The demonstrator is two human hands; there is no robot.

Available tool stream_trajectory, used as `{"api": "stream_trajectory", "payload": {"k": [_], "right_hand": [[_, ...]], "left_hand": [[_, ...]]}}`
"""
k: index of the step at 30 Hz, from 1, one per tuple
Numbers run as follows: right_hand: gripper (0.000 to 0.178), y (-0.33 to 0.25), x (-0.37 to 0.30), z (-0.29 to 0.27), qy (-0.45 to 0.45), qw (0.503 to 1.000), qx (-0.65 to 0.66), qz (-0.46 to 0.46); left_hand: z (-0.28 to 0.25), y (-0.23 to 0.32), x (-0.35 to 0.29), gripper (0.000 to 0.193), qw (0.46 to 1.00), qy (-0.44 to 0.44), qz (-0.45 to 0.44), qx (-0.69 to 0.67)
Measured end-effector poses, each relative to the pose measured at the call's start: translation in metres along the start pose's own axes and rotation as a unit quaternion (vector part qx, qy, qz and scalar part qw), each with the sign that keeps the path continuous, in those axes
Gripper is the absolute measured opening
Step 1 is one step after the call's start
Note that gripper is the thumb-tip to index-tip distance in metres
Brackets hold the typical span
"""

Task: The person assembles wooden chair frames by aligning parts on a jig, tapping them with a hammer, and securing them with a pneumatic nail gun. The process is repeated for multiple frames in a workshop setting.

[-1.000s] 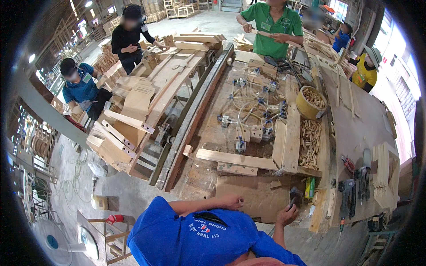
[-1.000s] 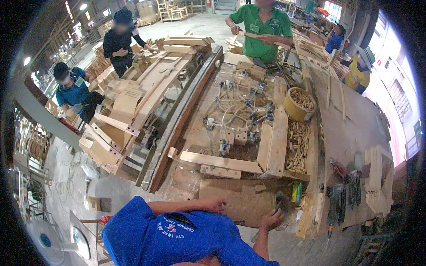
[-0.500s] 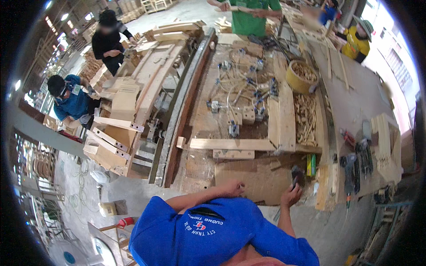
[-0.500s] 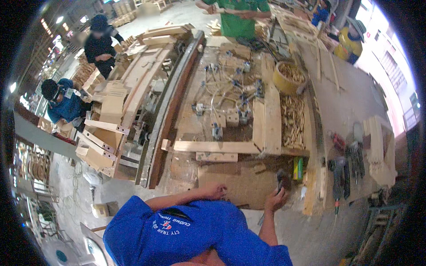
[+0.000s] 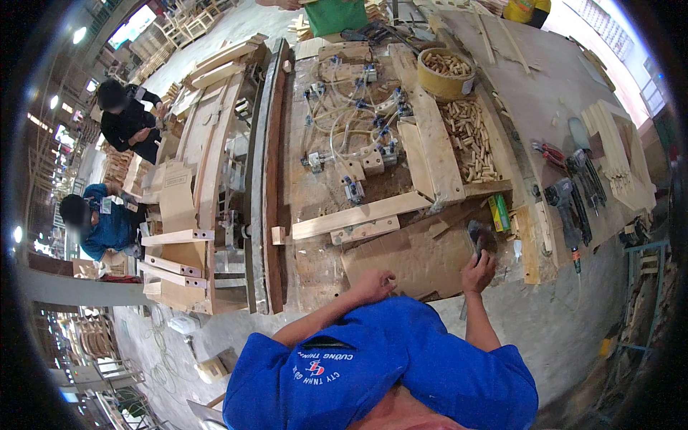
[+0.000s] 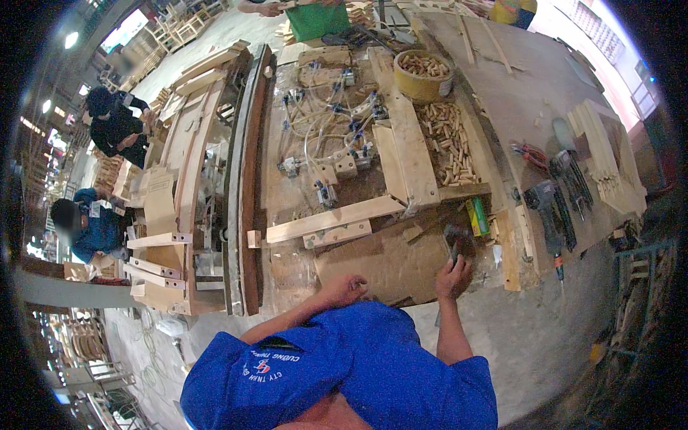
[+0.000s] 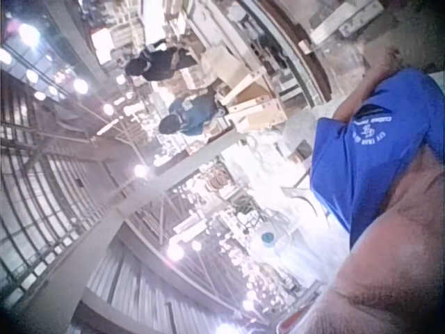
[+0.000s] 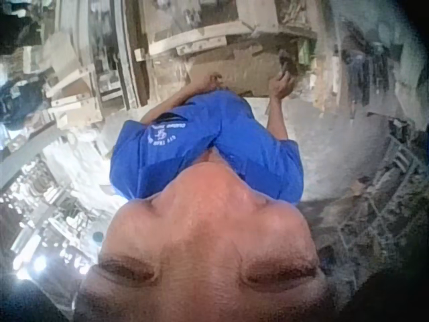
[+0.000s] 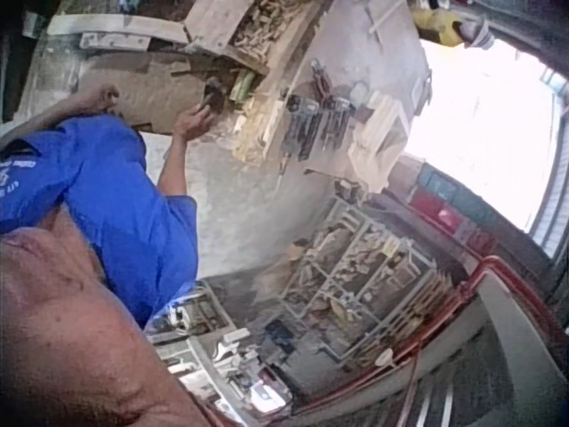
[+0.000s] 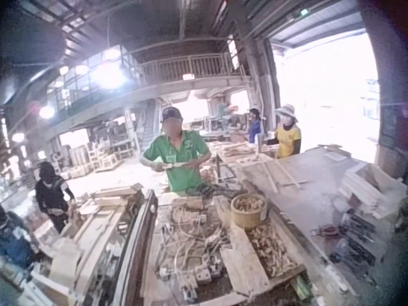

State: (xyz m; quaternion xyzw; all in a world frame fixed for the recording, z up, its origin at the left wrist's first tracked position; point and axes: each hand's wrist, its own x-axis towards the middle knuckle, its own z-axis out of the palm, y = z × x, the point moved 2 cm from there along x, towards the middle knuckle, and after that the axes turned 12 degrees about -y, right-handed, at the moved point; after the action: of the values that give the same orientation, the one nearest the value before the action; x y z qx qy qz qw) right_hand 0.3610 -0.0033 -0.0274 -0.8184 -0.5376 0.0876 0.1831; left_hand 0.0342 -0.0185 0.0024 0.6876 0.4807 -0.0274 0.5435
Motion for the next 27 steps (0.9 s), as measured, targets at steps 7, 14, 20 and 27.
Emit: {"api": "stream_trajectory", "payload": {"k": [7,14,20,27], "right_hand": [[0.034,0.0082,0.0025,0.0043,0.011,1.000,-0.022,-0.012],[0.032,0.0068,0.0008,0.0023,0.010,1.000,-0.009,-0.014],[0.032,0.0073,0.0011,0.0033,0.014,1.000,-0.015,-0.013],[0.032,0.0048,0.0000,0.0030,0.020,1.000,-0.007,-0.006]], "left_hand": [[-0.0023,0.0029,0.0006,0.042,1.000,0.000,0.013,0.010],[-0.0025,0.0022,0.0002,0.042,1.000,-0.015,-0.003,-0.003],[-0.0031,0.0013,0.0007,0.040,1.000,-0.004,0.008,0.002],[-0.0054,0.0032,-0.0011,0.039,1.000,0.002,0.009,0.006]]}}
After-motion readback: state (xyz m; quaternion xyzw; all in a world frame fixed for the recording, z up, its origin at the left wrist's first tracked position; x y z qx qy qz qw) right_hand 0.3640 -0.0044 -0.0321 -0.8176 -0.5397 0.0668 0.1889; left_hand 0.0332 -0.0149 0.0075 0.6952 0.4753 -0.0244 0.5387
